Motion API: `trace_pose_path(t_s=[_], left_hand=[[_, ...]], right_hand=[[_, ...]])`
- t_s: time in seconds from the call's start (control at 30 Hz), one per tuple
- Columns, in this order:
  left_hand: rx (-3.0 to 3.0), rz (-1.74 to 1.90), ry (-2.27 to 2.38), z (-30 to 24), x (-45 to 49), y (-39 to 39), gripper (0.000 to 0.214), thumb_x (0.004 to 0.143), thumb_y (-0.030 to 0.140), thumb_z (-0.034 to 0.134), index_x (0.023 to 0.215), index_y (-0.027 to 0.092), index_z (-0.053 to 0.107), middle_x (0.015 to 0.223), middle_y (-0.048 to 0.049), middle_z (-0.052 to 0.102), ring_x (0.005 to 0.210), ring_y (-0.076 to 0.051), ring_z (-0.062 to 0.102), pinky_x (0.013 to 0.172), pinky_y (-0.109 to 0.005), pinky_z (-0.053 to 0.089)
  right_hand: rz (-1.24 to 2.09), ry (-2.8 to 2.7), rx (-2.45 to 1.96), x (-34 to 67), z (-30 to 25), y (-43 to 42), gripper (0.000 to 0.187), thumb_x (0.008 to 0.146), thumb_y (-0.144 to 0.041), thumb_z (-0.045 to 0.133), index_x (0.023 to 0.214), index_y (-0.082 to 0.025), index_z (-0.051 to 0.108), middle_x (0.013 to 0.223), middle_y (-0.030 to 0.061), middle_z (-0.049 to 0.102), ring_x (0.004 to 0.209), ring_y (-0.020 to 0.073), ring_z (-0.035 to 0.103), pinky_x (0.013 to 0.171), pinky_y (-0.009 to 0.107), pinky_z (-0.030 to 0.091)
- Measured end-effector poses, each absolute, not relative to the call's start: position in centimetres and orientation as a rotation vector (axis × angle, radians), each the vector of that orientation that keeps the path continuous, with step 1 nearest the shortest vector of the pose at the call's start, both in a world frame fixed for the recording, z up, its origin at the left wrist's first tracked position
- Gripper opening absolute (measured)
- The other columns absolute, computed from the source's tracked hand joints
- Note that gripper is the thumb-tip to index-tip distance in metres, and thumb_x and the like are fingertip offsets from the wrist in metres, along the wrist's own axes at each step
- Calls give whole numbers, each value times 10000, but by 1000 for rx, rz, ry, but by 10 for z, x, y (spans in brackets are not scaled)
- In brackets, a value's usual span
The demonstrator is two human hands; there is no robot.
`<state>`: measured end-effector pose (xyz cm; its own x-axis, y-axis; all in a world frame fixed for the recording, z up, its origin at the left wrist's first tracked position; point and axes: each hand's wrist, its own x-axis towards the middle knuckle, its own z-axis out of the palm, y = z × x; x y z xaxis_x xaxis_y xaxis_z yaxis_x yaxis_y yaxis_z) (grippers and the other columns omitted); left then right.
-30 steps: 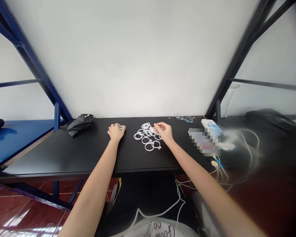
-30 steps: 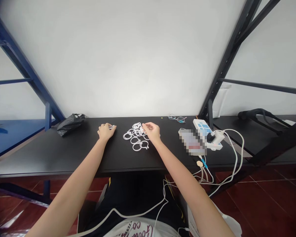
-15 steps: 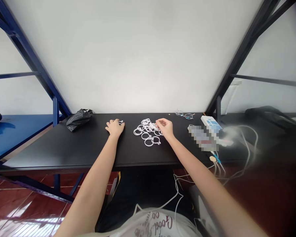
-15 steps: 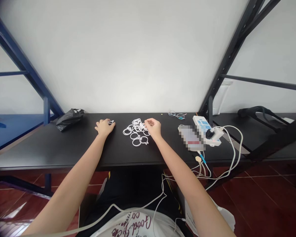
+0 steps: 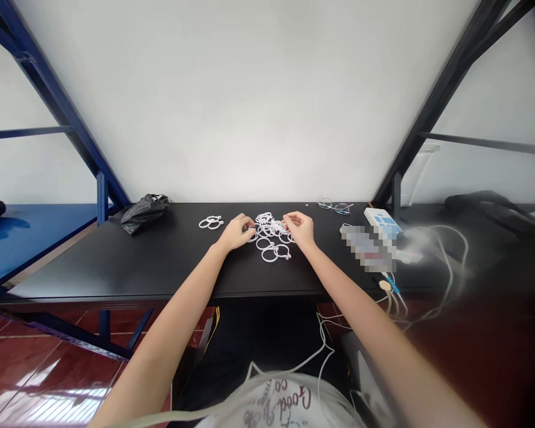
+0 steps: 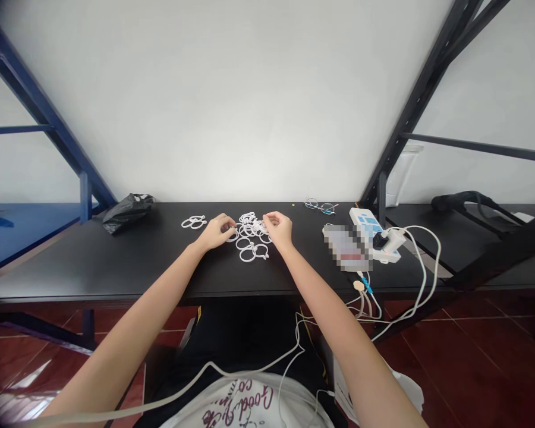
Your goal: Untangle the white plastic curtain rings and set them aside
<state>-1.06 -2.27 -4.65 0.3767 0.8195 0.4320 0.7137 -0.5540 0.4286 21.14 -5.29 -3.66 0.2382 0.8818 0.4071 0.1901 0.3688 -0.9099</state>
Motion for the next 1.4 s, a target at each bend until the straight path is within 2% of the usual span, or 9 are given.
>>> trace_pose_path(t_s=[0.23,0.53,0.77,1.0,1.4], left_hand=[[2511,900,1188,-56,-2,-25,122,751,221,544,824,182,634,863,-46,568,778,-193,552,759,-327,467],[2389,1073,1154,-56,-4,-21,197,769,174,523,873,177,691,878,-38,584,690,-140,548,714,-291,471],[2241,1153,1114,-56,3,-21,184,733,160,591,873,188,708,912,-40,667,783,-157,610,736,-279,500],[2003,1191,1095,-58,7,-16,238,696,253,692,918,168,687,972,-77,718,850,-203,660,622,-261,509],[1702,1225,952,-62,6,-9,313,639,275,757,897,133,651,988,-120,714,921,-229,682,824,-378,559]], right_hand=[[634,-1280,-1109,212,-41,-50,275,704,-452,679,714,-182,630,678,75,703,591,213,677,470,287,520],[609,-1291,-1101,212,-41,-51,227,729,-406,651,717,-180,630,653,55,685,569,188,661,463,261,516],[569,-1328,-1105,211,-42,-52,209,734,-390,652,707,-183,637,627,49,679,564,194,661,488,280,533],[527,-1351,-1104,211,-44,-53,198,739,-386,650,702,-191,646,623,38,674,576,194,659,516,295,554],[480,-1381,-1106,211,-44,-53,201,756,-385,639,712,-189,645,631,41,667,590,192,656,523,288,542]])
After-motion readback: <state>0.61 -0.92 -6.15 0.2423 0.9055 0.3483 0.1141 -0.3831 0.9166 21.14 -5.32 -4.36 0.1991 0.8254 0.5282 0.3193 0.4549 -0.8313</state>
